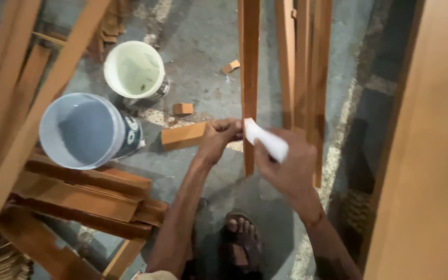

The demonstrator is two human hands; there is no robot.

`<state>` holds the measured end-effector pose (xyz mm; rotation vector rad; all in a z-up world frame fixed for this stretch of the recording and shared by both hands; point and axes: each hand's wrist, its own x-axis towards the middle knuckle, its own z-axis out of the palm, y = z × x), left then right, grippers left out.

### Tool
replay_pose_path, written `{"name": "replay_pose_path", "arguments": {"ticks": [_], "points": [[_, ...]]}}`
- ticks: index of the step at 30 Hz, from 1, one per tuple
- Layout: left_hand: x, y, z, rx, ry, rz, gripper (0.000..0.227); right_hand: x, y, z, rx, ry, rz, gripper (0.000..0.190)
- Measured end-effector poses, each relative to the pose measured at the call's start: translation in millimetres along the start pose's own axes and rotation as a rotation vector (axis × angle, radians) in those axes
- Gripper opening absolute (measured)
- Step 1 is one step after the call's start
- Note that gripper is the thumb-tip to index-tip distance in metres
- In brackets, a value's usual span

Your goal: The person applies a liquid finish to wooden strips using a white foam applicator. They dip the applicator into a bucket of liquid and wipe it along the length of the wood, handling the strips one at a time.

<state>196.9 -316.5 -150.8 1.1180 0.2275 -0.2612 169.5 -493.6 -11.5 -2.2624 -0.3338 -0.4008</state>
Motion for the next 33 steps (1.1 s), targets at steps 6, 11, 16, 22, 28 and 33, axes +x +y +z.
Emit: {"name": "replay_pose_path", "arguments": {"ticks": [6,11,16,22,28,33], "points": [[-5.3,-67.4,-3.4,-0.249,0.064,-0.209,0.033,37.2,30.0,24.1,0.094,-0.194,0.161,0.019],[-23.8,-81.1,0.8,-0.373,0.131,-0.312,0.038,49.9,54.2,32.7,0.069,-0.372,0.185,0.019],[-44.5,-88.7,7.7,-0.474,0.158,-0.334,0.045,79.5,82.0,37.7,0.120,-0.451,0.267,0.025],[-70.1,-113.0,14.8,-0.694,0.056,-0.253,0.049,149.9,100.4,76.0,0.110,-0.430,0.145,0.026],[-79.5,-121.1,17.7,-0.698,0.099,-0.256,0.039,194.3,114.9,124.9,0.105,-0.476,-0.180,0.028],[-91.7,-101.8,20.0,-0.718,0.099,-0.333,0.039,204.2,133.7,159.4,-0.113,-0.416,-0.521,0.042]]}}
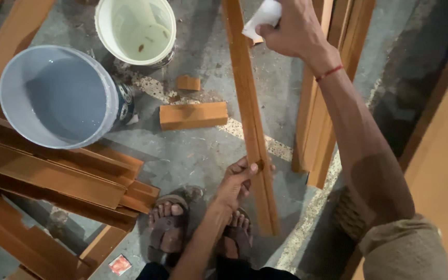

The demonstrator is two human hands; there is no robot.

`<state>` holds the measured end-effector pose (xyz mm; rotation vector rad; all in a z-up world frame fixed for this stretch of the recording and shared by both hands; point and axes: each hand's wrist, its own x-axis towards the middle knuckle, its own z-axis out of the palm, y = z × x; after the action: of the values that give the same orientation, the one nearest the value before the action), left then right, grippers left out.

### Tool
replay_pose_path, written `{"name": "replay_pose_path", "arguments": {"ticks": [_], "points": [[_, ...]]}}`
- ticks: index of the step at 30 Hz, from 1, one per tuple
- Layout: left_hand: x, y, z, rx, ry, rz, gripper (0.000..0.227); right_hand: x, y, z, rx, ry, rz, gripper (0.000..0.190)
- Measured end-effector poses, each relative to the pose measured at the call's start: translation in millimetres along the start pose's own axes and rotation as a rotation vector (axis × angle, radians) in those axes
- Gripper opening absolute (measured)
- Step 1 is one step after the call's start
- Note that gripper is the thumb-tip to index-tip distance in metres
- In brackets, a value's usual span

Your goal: The person applies a liquid finish to wooden strips using a white foam applicator. They dip the applicator into a bucket of liquid and wipe it along the length of the wood, handling the strips one at a time.

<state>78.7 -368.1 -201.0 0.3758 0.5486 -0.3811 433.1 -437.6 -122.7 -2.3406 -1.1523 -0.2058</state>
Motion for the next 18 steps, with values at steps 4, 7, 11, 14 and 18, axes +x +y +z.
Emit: {"name": "replay_pose_path", "arguments": {"ticks": [4,7,11,14,18], "points": [[-15.5,11.5,9.1,-0.011,-0.136,0.034,0.049,12.2,4.9,10.7,0.058,-0.062,0.069,0.040],[-19.0,13.0,9.4,-0.008,-0.127,0.054,0.052,22.9,1.4,7.7,0.184,-0.101,0.221,0.037],[-14.3,9.0,5.7,-0.014,-0.035,0.009,0.051,42.8,4.1,-10.7,0.188,-0.101,0.383,0.033],[-12.1,5.5,0.1,0.011,0.000,-0.018,0.047,54.9,18.8,-16.1,0.102,-0.176,0.417,0.031],[-10.3,2.3,-3.6,0.038,0.071,-0.047,0.043,69.2,51.3,-4.8,-0.035,-0.297,0.593,0.038]]}}
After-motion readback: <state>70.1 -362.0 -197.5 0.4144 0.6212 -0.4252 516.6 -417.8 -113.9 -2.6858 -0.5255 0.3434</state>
